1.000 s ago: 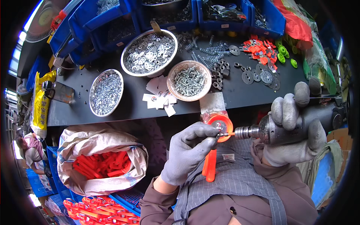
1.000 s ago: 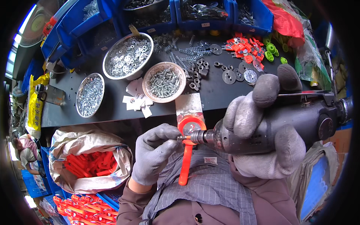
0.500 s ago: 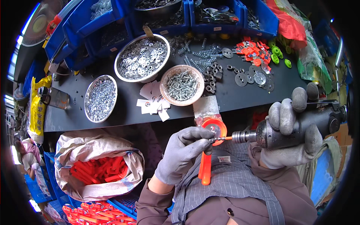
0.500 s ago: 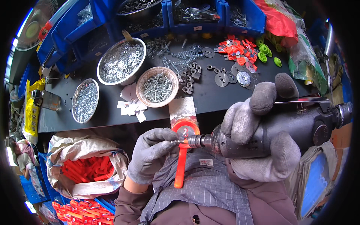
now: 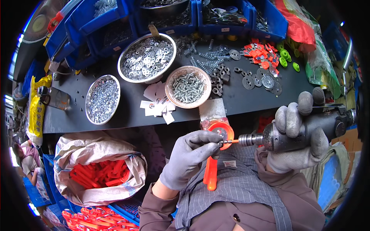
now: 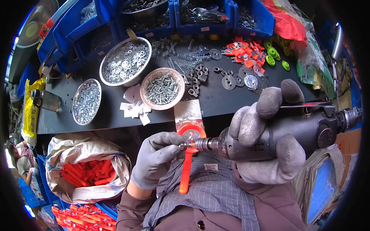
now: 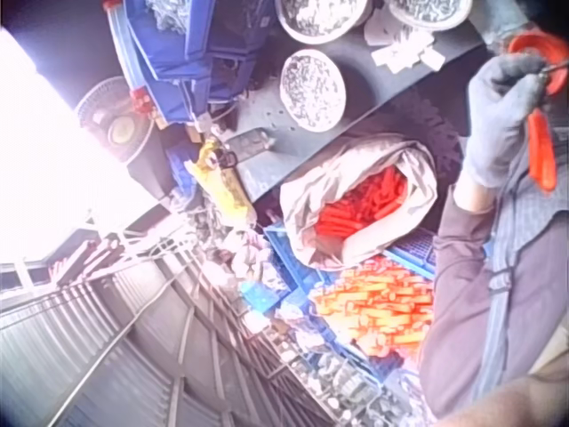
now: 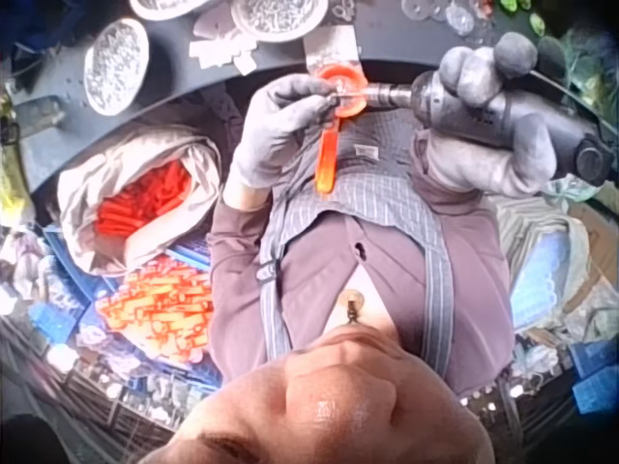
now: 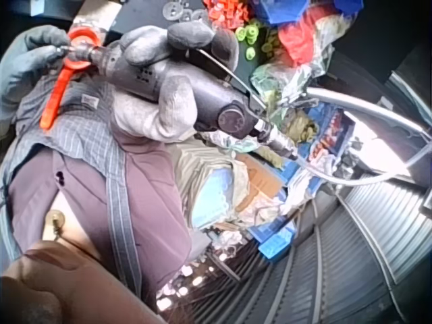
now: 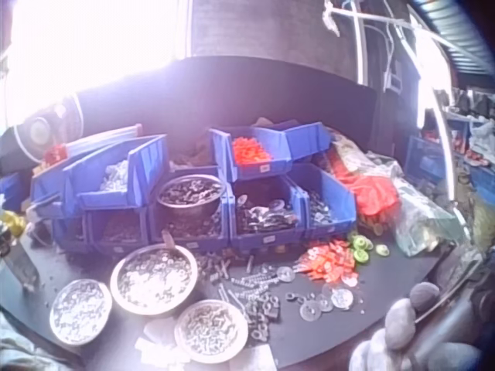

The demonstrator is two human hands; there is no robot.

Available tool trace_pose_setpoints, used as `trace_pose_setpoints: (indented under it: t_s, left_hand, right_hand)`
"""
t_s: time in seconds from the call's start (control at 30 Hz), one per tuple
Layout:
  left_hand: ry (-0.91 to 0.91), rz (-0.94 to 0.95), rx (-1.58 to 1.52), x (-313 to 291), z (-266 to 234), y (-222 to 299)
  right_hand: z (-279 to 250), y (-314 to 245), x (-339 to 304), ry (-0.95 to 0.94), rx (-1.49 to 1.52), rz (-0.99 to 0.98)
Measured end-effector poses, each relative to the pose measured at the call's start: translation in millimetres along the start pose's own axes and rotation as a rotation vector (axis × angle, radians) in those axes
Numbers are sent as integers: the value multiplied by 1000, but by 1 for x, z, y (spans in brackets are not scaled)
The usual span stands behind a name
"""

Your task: The person assembles a plastic trigger mechanism and attaches it to a translucent tube using an electric screwdriver, securing it with screws and washers.

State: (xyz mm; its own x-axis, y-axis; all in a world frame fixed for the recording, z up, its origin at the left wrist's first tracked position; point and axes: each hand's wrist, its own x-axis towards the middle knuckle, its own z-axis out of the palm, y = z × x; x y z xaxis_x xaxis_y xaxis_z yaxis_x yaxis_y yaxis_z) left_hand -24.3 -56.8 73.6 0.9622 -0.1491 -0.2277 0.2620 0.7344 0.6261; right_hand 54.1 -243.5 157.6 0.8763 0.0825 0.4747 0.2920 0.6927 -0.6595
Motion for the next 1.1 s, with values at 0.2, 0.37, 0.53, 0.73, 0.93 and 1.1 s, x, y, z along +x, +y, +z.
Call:
trace_pose_setpoints:
  t_s: [0.2,0.37,0.53,0.73,0.93,1.1]
  left_hand:
    - [18,-59,-81,3,-2,0]
    - [66,-37,19,2,1,-3]
    - [52,37,76,0,4,-3]
    - [95,-83,-4,1,7,-1]
    - [112,-76,15,4,10,-1]
    - [118,19,185,4,9,-2]
  right_hand:
    - [0,0,-1,11,-23,-6]
    - [-6,3,-2,-16,-4,-19]
    - [-8,2,-1,-7,37,-19]
    - [-12,5,-2,-79,28,-61]
    - [-10,5,-4,-25,5,-54]
    - [-10,5,-3,11,-14,-36]
